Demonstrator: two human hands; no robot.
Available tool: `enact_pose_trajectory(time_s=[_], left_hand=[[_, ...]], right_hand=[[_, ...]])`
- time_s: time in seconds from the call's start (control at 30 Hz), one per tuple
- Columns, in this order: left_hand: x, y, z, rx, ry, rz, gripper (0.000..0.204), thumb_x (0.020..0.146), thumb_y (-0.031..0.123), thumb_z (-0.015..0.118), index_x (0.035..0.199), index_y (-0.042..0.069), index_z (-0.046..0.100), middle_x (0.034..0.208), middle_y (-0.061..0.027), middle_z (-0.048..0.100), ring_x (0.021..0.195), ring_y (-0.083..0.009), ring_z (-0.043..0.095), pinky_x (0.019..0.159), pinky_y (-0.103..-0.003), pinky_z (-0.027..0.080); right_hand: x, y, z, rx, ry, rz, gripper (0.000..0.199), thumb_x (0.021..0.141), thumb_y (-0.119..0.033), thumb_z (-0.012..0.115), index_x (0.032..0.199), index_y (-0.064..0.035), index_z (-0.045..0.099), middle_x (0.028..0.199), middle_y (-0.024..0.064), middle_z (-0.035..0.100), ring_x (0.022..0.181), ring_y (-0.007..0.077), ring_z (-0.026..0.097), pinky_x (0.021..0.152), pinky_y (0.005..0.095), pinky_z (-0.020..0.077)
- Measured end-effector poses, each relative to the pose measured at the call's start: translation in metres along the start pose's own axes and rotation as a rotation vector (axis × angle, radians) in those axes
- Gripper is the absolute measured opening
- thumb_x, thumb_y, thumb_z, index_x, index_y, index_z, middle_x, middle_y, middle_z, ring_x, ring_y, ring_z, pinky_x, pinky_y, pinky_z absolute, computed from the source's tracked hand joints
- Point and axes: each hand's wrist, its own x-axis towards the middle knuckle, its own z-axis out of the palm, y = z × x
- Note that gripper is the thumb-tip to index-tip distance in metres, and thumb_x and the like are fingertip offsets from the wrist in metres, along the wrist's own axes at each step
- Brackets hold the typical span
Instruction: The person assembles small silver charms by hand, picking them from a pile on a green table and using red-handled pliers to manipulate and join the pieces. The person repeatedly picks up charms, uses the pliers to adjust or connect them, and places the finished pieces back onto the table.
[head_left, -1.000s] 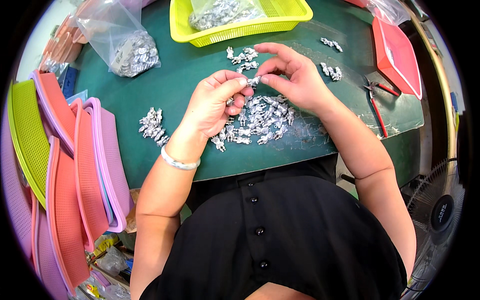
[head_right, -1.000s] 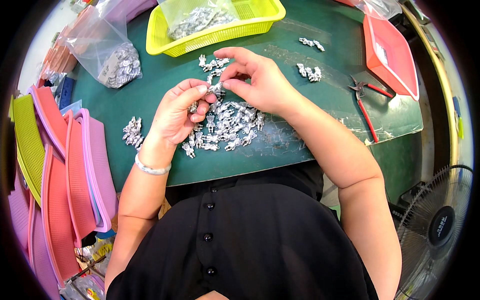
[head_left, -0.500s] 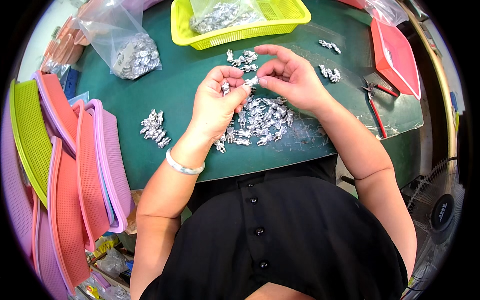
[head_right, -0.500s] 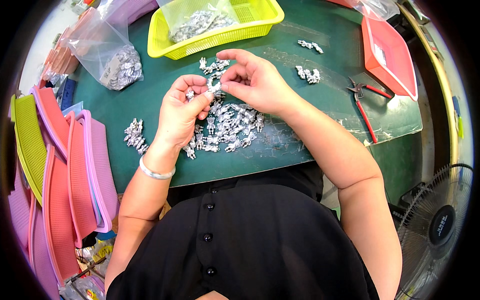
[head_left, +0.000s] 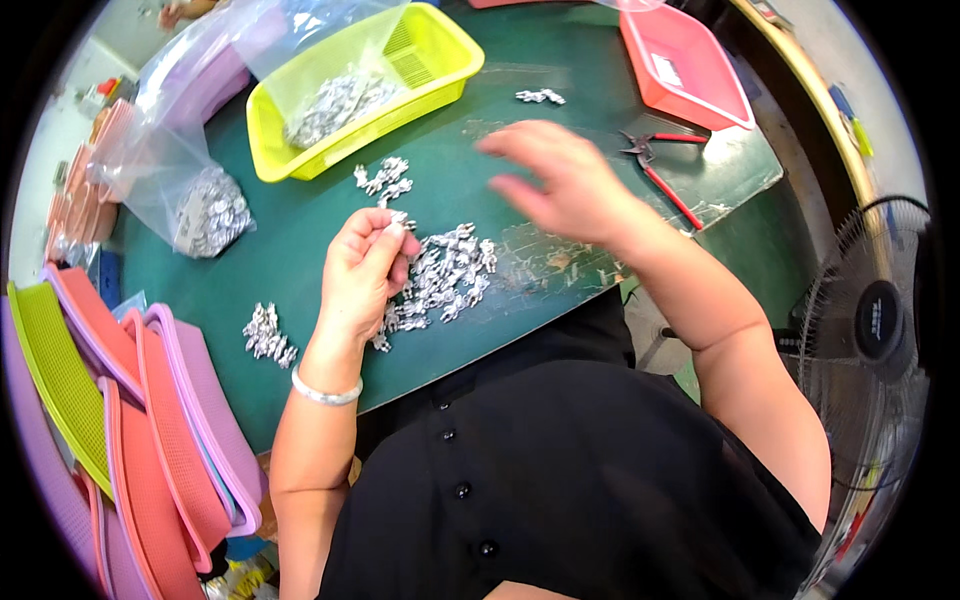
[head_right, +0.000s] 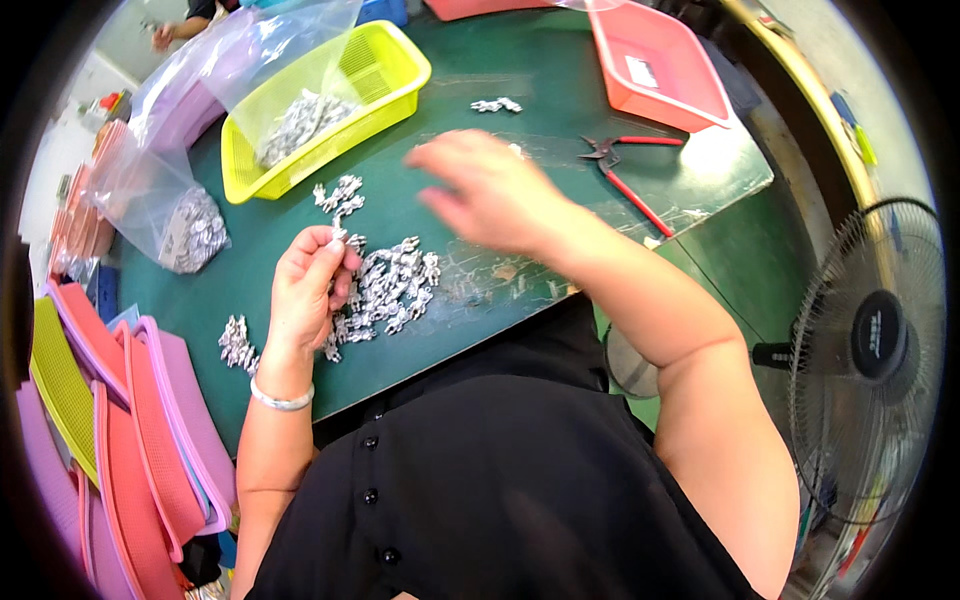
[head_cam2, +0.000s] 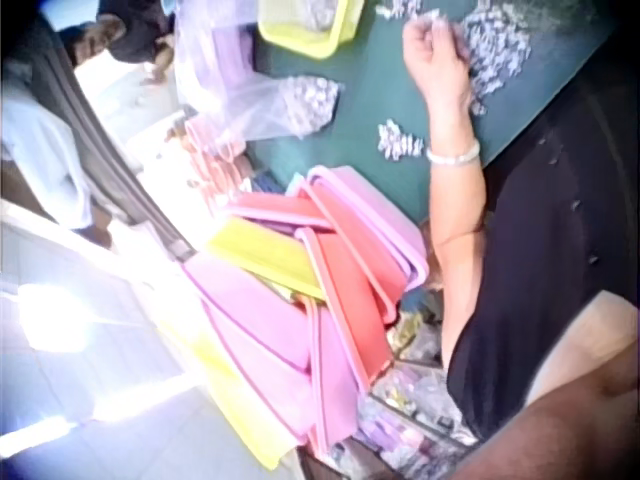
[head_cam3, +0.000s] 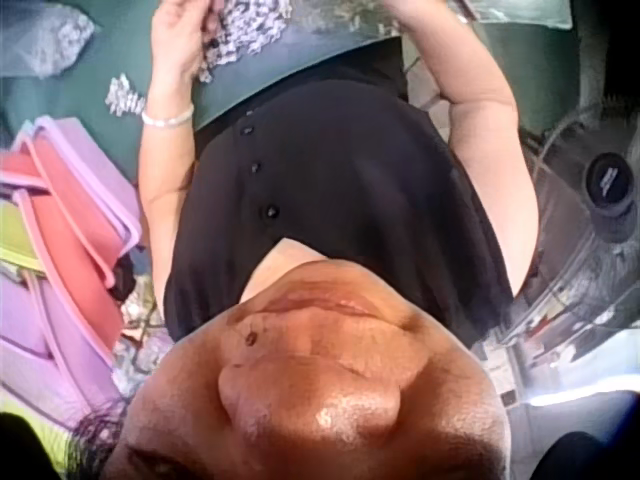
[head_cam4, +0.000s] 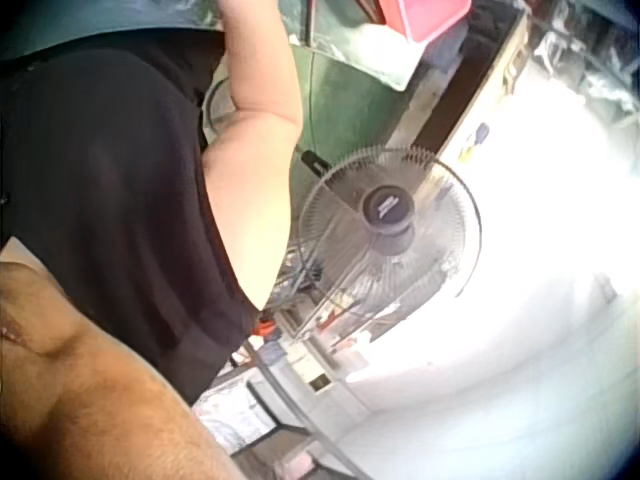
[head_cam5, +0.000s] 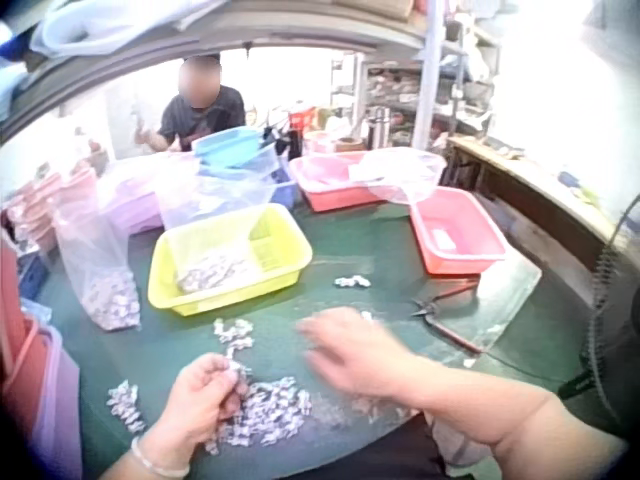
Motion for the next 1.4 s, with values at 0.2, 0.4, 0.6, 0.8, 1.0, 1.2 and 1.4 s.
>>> enact_pose_trajectory(time_s=[0.2,0.4,0.6,0.8,1.0,1.2,1.4], left_hand=[[-0.003,0.0,0.006,-0.035,-0.067,0.098,0.025,0.089,0.012,0.048,0.113,0.003,0.047,0.071,-0.0027,0.054,0.051,-0.0035,0.042,0.041,-0.015,0.032],[-0.006,0.001,0.004,0.008,-0.122,0.109,0.023,0.089,0.012,0.049,0.11,0.004,0.052,0.073,-0.0022,0.058,0.051,-0.002,0.043,0.042,-0.014,0.031],[-0.007,0.004,-0.002,-0.014,-0.074,0.159,0.022,0.088,0.012,0.049,0.109,0.005,0.052,0.074,-0.0022,0.058,0.052,-0.001,0.043,0.045,-0.014,0.033],[-0.003,-0.002,-0.003,0.006,-0.058,0.194,0.02,0.088,0.013,0.05,0.106,0.004,0.052,0.075,-0.0021,0.058,0.054,-0.0017,0.043,0.047,-0.014,0.035],[-0.008,0.0,-0.002,-0.015,-0.005,0.207,0.017,0.088,0.011,0.05,0.102,0.004,0.054,0.073,-0.0023,0.058,0.052,-0.0016,0.043,0.046,-0.015,0.034],[-0.003,-0.003,-0.002,0.006,0.017,0.248,0.02,0.088,0.011,0.049,0.106,0.003,0.053,0.073,-0.0018,0.058,0.052,-0.0021,0.043,0.046,-0.014,0.034],[-0.004,-0.004,-0.004,0.055,0.045,0.289,0.024,0.088,0.01,0.05,0.11,0.001,0.051,0.07,-0.0011,0.056,0.054,-0.0035,0.045,0.05,-0.017,0.039]], right_hand=[[-0.092,0.079,-0.094,-0.5,-0.274,0.442,0.079,0.062,-0.034,0.073,0.127,-0.0081,0.038,0.129,0.0191,0.038,0.124,0.0347,0.03,0.101,0.0429,0.0266],[-0.115,0.109,-0.108,-0.501,-0.384,0.566,0.08,0.066,-0.045,0.067,0.13,-0.009,0.035,0.131,0.0191,0.036,0.126,0.0343,0.029,0.104,0.0434,0.0208],[-0.106,0.089,-0.103,-0.576,-0.314,0.493,0.039,0.075,-0.008,0.055,0.113,-0.0041,0.045,0.104,0.018,0.052,0.097,0.0336,0.052,0.083,0.0392,0.0417],[-0.087,0.054,-0.092,-0.317,-0.065,0.424,0.043,0.07,0.005,0.051,0.111,-0.0032,0.045,0.098,0.0194,0.054,0.093,0.0354,0.054,0.081,0.0385,0.0427],[-0.022,-0.036,-0.03,-0.189,-0.214,0.195,0.035,0.073,-0.009,0.06,0.105,-0.0016,0.047,0.089,0.0161,0.054,0.082,0.0324,0.054,0.073,0.0394,0.0442],[0.002,-0.056,0.006,-0.212,-0.278,0.145,0.045,0.069,-0.012,0.063,0.108,0.001,0.045,0.086,0.0177,0.051,0.082,0.0329,0.054,0.072,0.039,0.044],[0.006,-0.05,0.013,-0.254,-0.317,0.139,0.042,0.069,-0.014,0.063,0.105,0.0014,0.046,0.083,0.0167,0.052,0.08,0.0319,0.056,0.069,0.0383,0.0455]])
